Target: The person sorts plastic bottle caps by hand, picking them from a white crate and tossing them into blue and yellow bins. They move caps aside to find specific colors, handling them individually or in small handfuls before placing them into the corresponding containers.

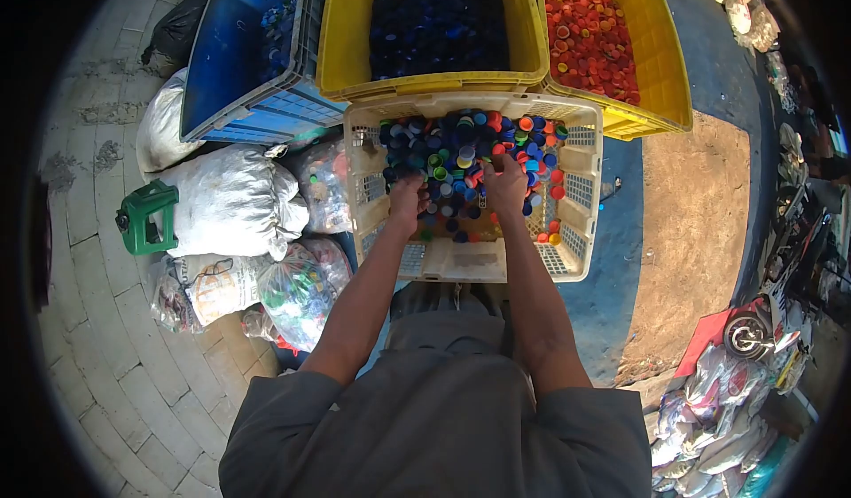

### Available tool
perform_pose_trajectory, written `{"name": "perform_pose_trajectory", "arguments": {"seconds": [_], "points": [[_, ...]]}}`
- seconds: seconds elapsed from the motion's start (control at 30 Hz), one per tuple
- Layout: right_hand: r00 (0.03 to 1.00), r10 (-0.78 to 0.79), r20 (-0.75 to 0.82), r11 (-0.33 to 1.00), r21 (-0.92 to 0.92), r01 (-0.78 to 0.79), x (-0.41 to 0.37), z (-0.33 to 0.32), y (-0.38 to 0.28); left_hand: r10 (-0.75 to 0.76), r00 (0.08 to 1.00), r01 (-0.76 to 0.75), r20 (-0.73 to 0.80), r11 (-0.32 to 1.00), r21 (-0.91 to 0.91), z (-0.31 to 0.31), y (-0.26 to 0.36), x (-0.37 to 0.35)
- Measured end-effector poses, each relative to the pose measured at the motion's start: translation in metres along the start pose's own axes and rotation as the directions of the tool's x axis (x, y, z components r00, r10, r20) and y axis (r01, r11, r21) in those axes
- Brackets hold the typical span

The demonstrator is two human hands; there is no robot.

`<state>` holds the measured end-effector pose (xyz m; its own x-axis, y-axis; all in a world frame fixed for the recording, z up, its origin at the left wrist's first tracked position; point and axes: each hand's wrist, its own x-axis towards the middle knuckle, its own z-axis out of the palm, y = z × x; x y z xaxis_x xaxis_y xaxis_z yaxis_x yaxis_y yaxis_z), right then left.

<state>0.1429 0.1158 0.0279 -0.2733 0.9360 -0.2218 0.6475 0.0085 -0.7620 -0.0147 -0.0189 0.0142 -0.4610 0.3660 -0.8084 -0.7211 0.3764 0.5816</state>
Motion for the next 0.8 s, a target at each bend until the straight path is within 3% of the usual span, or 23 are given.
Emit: {"name": "perform_pose_trajectory", "arguments": {"seconds": [0.17, 0.2, 0.33, 0.43, 0.53, 0.63, 0.8], "points": [[0.946, -0.304, -0.111, 0.915, -0.310, 0.258, 0.020, 0.018, -0.041, 0.008, 0.999, -0.008, 0.044, 1.000, -0.006, -0.007, -0.009, -0.016], [0.973, -0.219, -0.075, 0.937, -0.293, 0.189, 0.023, 0.020, -0.051, 0.020, 0.999, -0.021, 0.049, 1.000, 0.019, -0.010, -0.011, -0.019], [0.978, -0.188, 0.092, 0.855, -0.475, 0.209, 0.035, 0.028, -0.061, 0.041, 0.999, -0.044, 0.017, 0.986, 0.163, -0.019, -0.015, -0.027], [0.974, -0.198, 0.111, 0.853, -0.469, 0.228, 0.033, 0.030, -0.056, 0.072, 0.997, -0.068, -0.009, 0.974, 0.217, -0.024, -0.012, -0.031], [0.993, -0.094, 0.067, 0.900, -0.421, 0.114, 0.029, 0.026, -0.051, 0.184, 0.983, -0.173, -0.013, 0.940, 0.294, -0.021, -0.012, -0.025], [0.978, -0.206, -0.011, 0.933, -0.304, 0.193, 0.029, 0.027, -0.020, 0.309, 0.951, -0.293, 0.027, 0.866, 0.406, -0.011, -0.002, -0.012], [0.952, -0.286, -0.109, 0.956, 0.040, 0.292, 0.028, 0.011, -0.004, 0.494, 0.858, -0.474, 0.142, 0.654, 0.589, 0.027, 0.036, -0.015]]}}
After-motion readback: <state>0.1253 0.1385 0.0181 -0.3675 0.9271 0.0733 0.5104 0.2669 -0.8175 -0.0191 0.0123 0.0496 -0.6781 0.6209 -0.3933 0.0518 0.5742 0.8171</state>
